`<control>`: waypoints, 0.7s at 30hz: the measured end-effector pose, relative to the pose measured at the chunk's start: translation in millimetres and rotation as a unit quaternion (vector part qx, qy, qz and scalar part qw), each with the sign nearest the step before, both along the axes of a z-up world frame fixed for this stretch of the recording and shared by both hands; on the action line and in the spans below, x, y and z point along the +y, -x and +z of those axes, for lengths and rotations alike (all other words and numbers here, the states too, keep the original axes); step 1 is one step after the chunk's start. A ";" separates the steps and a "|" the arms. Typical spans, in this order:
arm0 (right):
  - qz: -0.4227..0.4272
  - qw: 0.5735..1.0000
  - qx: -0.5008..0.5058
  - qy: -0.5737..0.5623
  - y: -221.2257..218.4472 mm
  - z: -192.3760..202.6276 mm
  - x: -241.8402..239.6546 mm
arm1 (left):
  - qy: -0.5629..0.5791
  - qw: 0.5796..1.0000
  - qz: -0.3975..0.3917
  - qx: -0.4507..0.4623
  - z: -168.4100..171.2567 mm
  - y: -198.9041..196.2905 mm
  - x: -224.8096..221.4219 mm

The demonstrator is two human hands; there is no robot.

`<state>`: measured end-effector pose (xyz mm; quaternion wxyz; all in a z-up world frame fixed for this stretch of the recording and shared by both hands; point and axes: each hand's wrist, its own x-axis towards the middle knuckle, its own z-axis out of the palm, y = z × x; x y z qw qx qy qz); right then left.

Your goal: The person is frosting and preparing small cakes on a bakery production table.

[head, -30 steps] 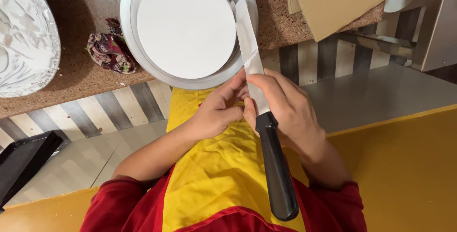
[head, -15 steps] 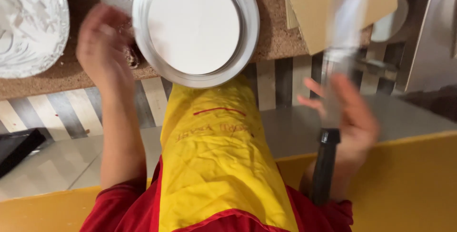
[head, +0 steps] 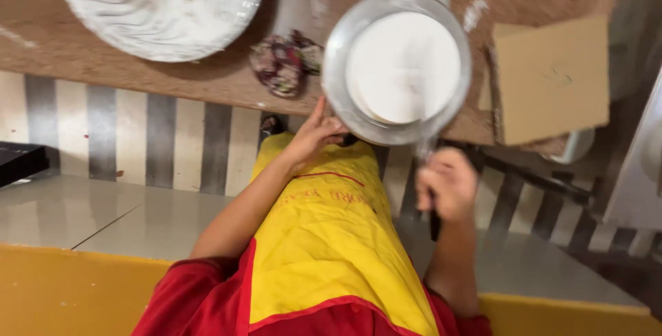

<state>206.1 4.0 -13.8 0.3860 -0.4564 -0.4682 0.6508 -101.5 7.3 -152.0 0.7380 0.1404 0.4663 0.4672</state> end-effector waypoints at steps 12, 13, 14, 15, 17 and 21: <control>0.129 0.911 -0.367 -0.139 343.9 -155.7 64.4 | 0.028 0.954 0.300 0.009 -61.6 257.9 -0.5; 0.118 0.911 -0.370 -0.137 329.6 -136.1 56.8 | 0.026 0.957 0.290 0.008 -59.9 257.9 0.5; 0.144 0.908 -0.384 -0.091 309.2 -116.5 47.3 | 0.060 0.950 0.305 0.012 -60.1 251.2 1.8; 0.168 0.902 -0.396 -0.043 286.6 -97.6 37.1 | 0.094 0.943 0.320 0.017 -61.1 241.5 3.4; 0.107 0.938 -0.330 -0.006 239.8 -62.2 10.8 | 0.088 0.974 0.208 0.025 -49.2 185.0 21.1; -0.102 0.988 -0.095 0.072 129.8 -23.0 -36.0 | 0.076 0.993 0.022 0.082 -65.4 53.7 100.3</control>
